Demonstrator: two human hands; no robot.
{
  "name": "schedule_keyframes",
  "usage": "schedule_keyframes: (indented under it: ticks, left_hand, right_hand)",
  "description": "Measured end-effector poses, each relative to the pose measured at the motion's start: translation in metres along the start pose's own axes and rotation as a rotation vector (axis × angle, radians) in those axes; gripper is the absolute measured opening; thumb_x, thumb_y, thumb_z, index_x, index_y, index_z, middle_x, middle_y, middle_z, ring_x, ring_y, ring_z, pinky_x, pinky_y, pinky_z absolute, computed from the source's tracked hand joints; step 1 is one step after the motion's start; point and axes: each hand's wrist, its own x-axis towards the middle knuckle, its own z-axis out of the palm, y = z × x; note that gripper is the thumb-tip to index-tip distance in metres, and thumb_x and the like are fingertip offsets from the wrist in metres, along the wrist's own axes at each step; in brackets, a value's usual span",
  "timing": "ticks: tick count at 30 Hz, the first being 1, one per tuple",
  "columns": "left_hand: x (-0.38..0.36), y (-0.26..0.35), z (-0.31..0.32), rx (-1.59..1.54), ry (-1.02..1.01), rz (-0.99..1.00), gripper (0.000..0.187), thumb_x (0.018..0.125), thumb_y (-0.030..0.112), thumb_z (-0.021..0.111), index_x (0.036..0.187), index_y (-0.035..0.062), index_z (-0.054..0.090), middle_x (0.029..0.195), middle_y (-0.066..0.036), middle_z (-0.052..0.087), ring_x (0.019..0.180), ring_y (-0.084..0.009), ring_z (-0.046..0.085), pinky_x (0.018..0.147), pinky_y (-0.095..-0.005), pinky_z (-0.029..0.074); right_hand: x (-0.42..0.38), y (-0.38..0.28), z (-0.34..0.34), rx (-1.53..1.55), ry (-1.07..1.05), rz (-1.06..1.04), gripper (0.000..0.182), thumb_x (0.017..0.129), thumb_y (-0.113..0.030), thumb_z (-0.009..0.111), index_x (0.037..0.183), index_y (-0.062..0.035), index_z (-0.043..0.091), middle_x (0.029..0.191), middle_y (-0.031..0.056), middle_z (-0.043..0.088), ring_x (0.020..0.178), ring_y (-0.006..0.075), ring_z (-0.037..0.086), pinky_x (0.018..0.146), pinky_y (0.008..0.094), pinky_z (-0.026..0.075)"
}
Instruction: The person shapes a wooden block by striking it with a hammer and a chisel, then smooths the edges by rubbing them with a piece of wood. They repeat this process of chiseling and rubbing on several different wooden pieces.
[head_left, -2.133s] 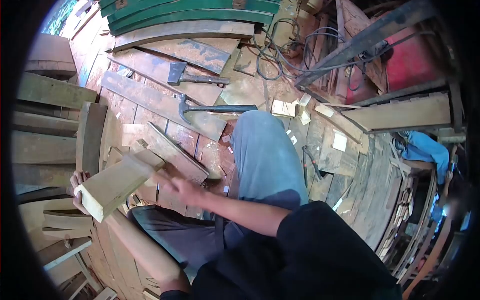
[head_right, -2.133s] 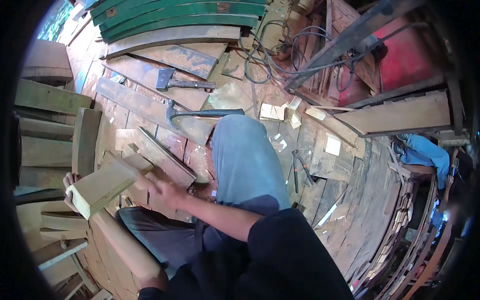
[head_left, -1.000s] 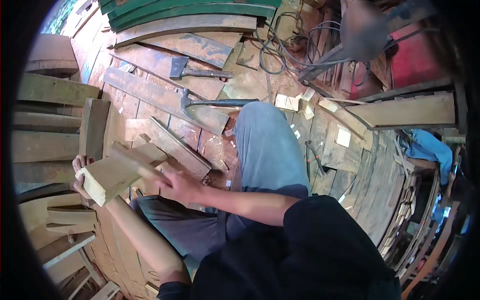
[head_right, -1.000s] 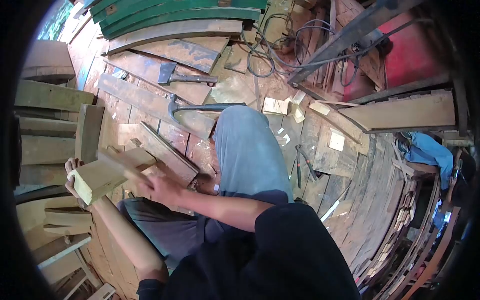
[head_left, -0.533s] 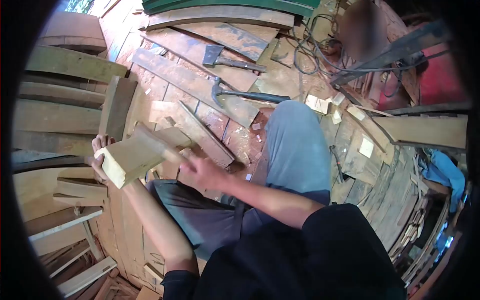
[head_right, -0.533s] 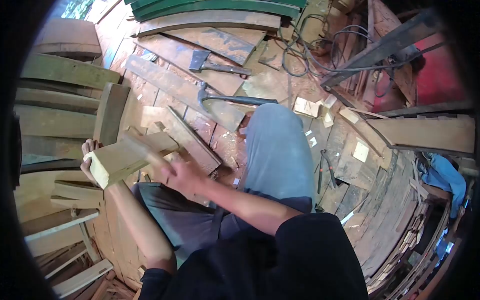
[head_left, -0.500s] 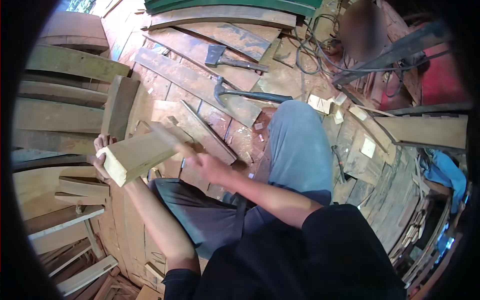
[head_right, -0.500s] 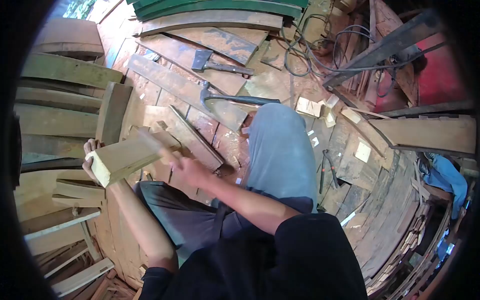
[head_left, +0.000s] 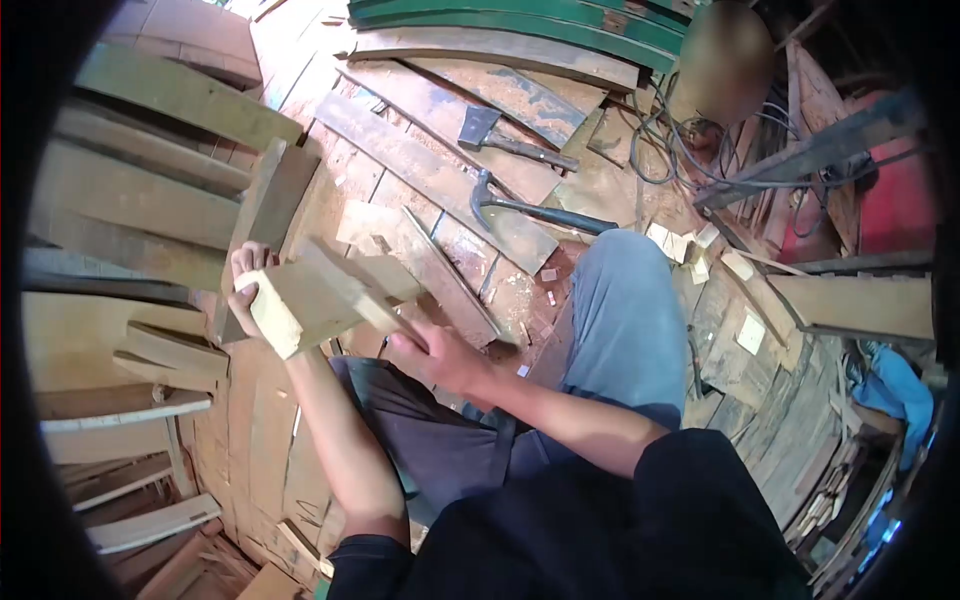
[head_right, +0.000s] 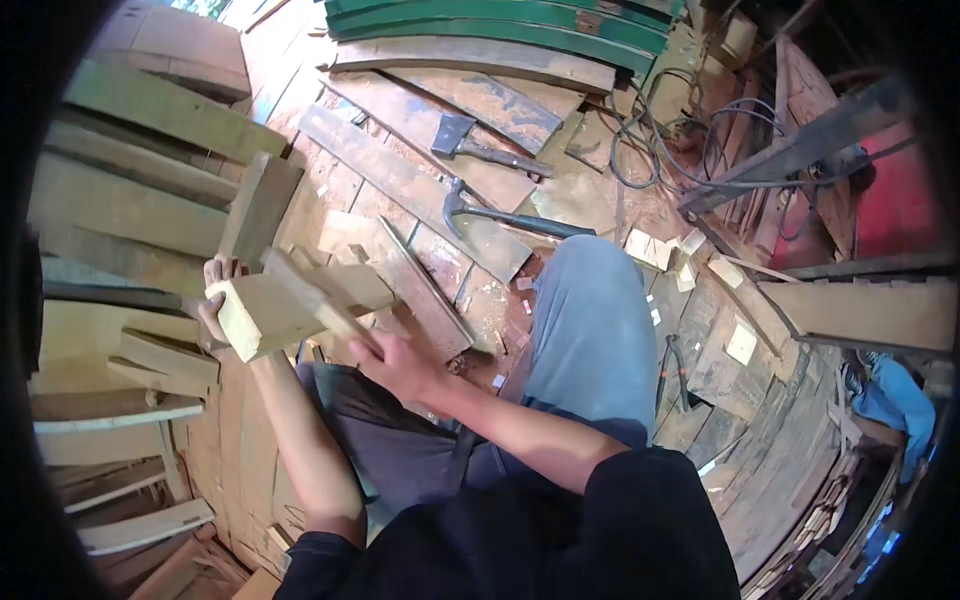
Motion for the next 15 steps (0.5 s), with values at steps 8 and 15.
schedule_keyframes:
  ticks: [8, 15]
  left_hand:
    - [0.007, 0.000, -0.016, 0.009, -0.006, 0.022, 0.030, 0.064, 0.025, 0.056, 0.081, 0.0083, 0.037, 0.083, -0.004, 0.033, 0.075, -0.0138, 0.033, 0.071, -0.0269, 0.031]
    - [0.012, 0.002, -0.042, -0.040, 0.016, 0.023, 0.033, 0.063, 0.025, 0.057, 0.084, 0.0076, 0.038, 0.083, -0.004, 0.034, 0.076, -0.0138, 0.035, 0.072, -0.0265, 0.032]
  right_hand:
    - [0.001, 0.002, 0.006, -0.027, 0.047, -0.078, 0.052, 0.099, -0.046, 0.047, 0.108, 0.0034, 0.059, 0.068, 0.0198, 0.058, 0.066, 0.0263, 0.060, 0.067, 0.0418, 0.047]
    - [0.025, 0.064, 0.021, -0.219, 0.223, 0.030, 0.044, 0.100, -0.040, 0.049, 0.107, 0.0017, 0.060, 0.070, 0.0165, 0.056, 0.062, 0.0242, 0.049, 0.063, 0.0401, 0.044]
